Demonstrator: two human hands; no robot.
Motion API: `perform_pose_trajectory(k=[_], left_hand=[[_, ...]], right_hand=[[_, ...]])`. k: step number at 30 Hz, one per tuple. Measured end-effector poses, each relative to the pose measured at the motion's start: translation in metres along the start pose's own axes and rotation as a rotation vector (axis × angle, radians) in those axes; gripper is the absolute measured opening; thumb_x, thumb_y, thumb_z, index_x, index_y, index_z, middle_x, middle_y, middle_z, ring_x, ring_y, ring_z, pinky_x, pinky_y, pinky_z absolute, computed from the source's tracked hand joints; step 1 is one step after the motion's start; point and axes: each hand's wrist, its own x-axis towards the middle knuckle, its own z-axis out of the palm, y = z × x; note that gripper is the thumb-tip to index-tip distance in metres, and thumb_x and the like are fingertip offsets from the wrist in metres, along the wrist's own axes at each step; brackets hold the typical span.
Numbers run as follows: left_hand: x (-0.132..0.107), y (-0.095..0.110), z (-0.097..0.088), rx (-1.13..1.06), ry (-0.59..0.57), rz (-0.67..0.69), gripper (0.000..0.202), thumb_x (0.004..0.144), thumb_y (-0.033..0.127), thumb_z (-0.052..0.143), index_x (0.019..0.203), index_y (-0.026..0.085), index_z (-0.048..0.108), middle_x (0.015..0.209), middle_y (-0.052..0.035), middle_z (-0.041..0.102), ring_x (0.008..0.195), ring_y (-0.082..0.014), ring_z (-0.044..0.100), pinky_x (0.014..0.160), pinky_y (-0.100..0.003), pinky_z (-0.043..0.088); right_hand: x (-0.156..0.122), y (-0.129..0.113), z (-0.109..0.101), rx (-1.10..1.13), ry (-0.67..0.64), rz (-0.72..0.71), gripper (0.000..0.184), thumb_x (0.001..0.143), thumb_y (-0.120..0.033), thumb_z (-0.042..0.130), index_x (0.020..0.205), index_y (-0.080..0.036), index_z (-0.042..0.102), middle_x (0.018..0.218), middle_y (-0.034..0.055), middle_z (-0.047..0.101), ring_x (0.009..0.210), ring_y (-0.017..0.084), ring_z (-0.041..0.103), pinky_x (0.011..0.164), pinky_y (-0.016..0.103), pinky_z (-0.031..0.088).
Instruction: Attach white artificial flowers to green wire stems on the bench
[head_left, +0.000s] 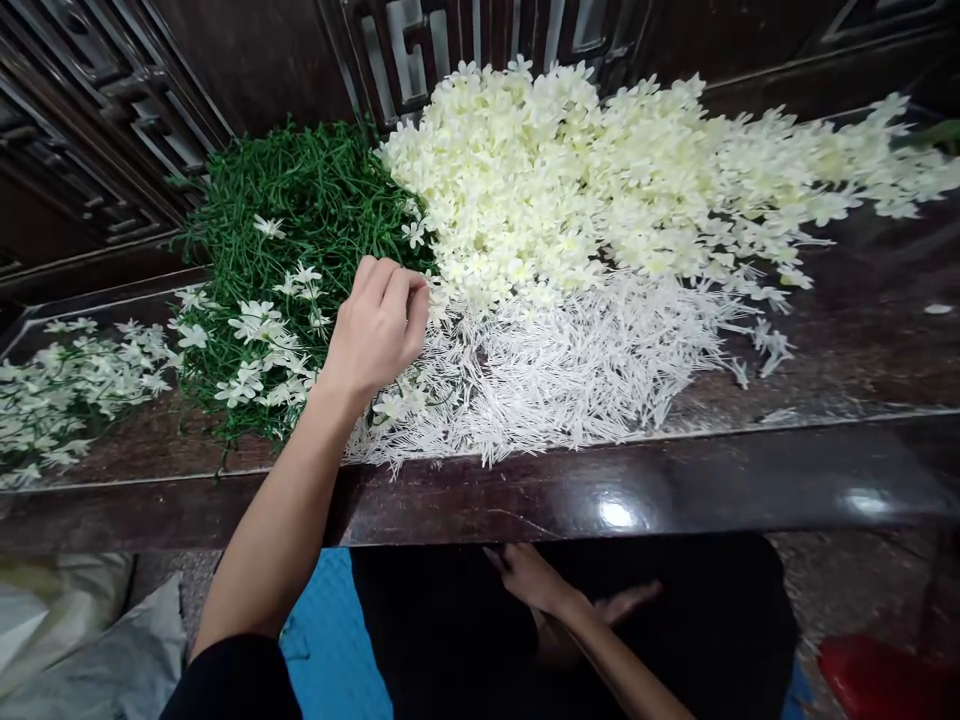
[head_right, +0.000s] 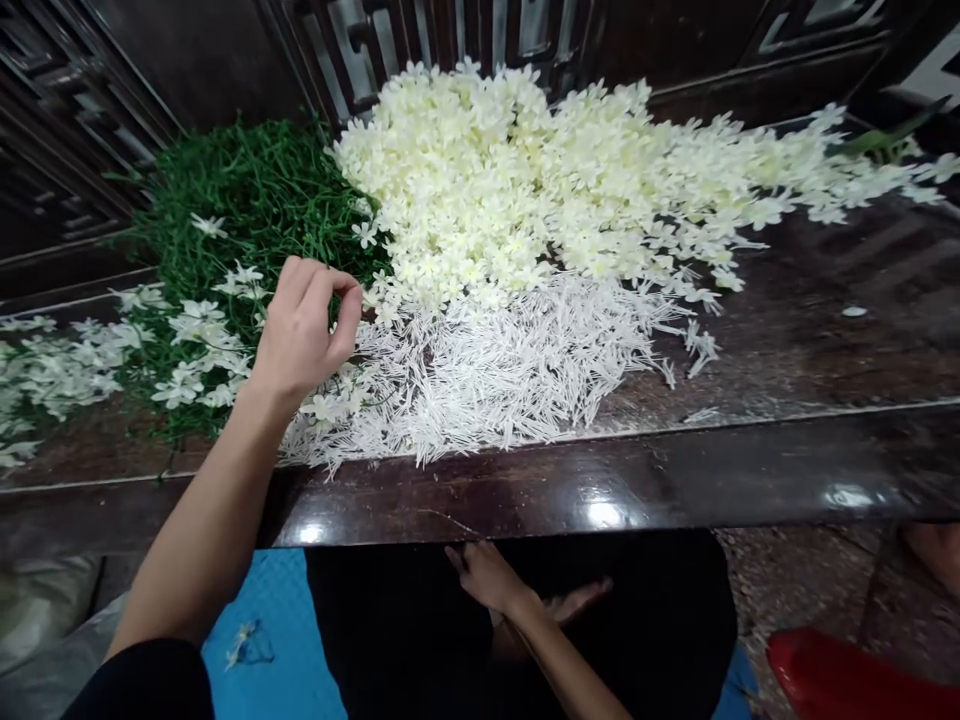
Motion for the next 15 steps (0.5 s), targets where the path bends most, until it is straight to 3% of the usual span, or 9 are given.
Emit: perform_pose_trajectory(k=[5, 9, 12, 15], left_hand=[[0.004, -0.003, -0.002, -0.066, 0.094, 0.011, 0.024, 0.106, 0.03, 0.037, 0.096, 0.021, 0.057, 0.1, -0.0123, 0.062, 0.101, -0.0267, 0.058, 0.092, -0.048, 0.052], [0.009, -0.007, 0.005, -0.187, 0.196, 0.154, 0.028, 0.106, 0.037, 0.039, 0.091, 0.021, 0.055, 0.092, -0.0112, 0.06, 0.094, -0.0245, 0.057, 0.088, -0.046, 0.052], [0.013, -0.004, 0.01, -0.181, 0.168, 0.204, 0.031, 0.107, 0.038, 0.037, 0.09, 0.019, 0.055, 0.09, -0.0114, 0.058, 0.093, -0.0235, 0.056, 0.089, -0.046, 0.051], [0.014, 0.003, 0.012, -0.154, 0.152, 0.201, 0.027, 0.106, 0.035, 0.041, 0.089, 0.019, 0.054, 0.09, -0.0106, 0.058, 0.092, -0.023, 0.056, 0.088, -0.045, 0.051]], right_hand=[[-0.003, -0.006, -0.012, 0.05, -0.112, -0.026, 0.051, 0.107, -0.035, 0.034, 0.131, -0.009, 0.07, 0.138, 0.018, 0.068, 0.136, 0.028, 0.059, 0.112, 0.032, 0.041], [-0.005, -0.008, -0.01, 0.072, -0.156, -0.035, 0.055, 0.107, -0.039, 0.033, 0.147, -0.01, 0.058, 0.152, 0.0162, 0.056, 0.146, 0.028, 0.048, 0.119, 0.034, 0.033], [-0.006, -0.013, -0.001, 0.061, -0.186, -0.062, 0.055, 0.108, -0.04, 0.031, 0.143, -0.01, 0.062, 0.151, 0.0159, 0.058, 0.146, 0.027, 0.049, 0.119, 0.031, 0.032], [-0.008, -0.021, 0.007, 0.016, -0.231, -0.073, 0.057, 0.108, -0.04, 0.03, 0.119, -0.007, 0.076, 0.124, 0.0198, 0.074, 0.124, 0.029, 0.068, 0.105, 0.031, 0.045]])
